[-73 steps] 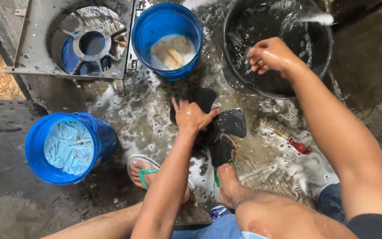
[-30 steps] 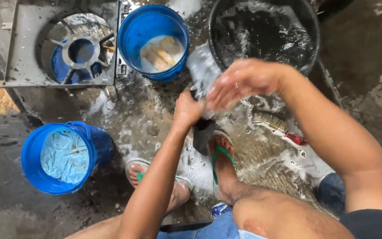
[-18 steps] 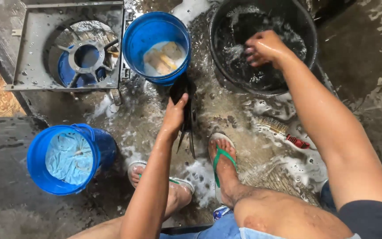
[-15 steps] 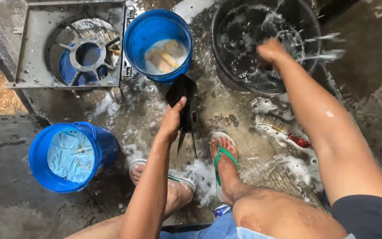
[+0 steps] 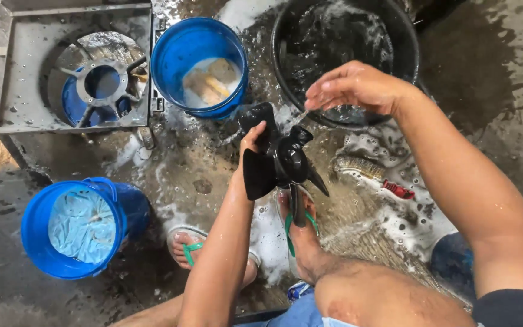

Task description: The person rinses a black metal propeller and a square metal frame with a central hub using water from a bucket. They then scrub the frame with a soapy sponge, covering its surfaces with foam while standing in a wet workspace.

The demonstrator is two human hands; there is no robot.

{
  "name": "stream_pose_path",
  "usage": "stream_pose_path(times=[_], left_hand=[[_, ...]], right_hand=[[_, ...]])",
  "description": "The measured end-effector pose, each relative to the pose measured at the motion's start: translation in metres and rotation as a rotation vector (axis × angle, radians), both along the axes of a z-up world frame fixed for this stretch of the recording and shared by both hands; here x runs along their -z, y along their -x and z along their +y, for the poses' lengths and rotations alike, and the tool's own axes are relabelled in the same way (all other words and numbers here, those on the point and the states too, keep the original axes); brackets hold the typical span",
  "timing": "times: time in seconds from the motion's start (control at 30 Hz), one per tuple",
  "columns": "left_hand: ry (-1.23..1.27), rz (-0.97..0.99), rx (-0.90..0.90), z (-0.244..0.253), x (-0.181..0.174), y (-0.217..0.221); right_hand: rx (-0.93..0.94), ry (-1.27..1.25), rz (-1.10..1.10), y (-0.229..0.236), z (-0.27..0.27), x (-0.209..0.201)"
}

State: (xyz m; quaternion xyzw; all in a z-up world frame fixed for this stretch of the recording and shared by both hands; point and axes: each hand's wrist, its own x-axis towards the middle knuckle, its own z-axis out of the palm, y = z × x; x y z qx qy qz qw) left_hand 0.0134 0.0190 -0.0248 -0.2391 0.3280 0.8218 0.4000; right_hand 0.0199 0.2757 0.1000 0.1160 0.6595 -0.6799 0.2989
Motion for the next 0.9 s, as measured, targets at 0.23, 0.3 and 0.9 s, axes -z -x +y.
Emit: stream_pose_path(times=[0.23, 0.3, 0.9], left_hand=[[0.115, -0.136, 0.152, -0.004, -0.056, -0.007], [0.24, -0.175, 0.192, -0.002, -0.037, 0.001], [1.267, 0.666, 1.049, 0.008, -0.093, 0.021]], right_hand=[[0.523, -0.423, -0.146, 0.048, 0.087, 0.147], [0.667, -0.532, -0.167, 0.056, 0.093, 0.17], [0.029, -0.154, 0.163, 0.016, 0.006, 0.015]])
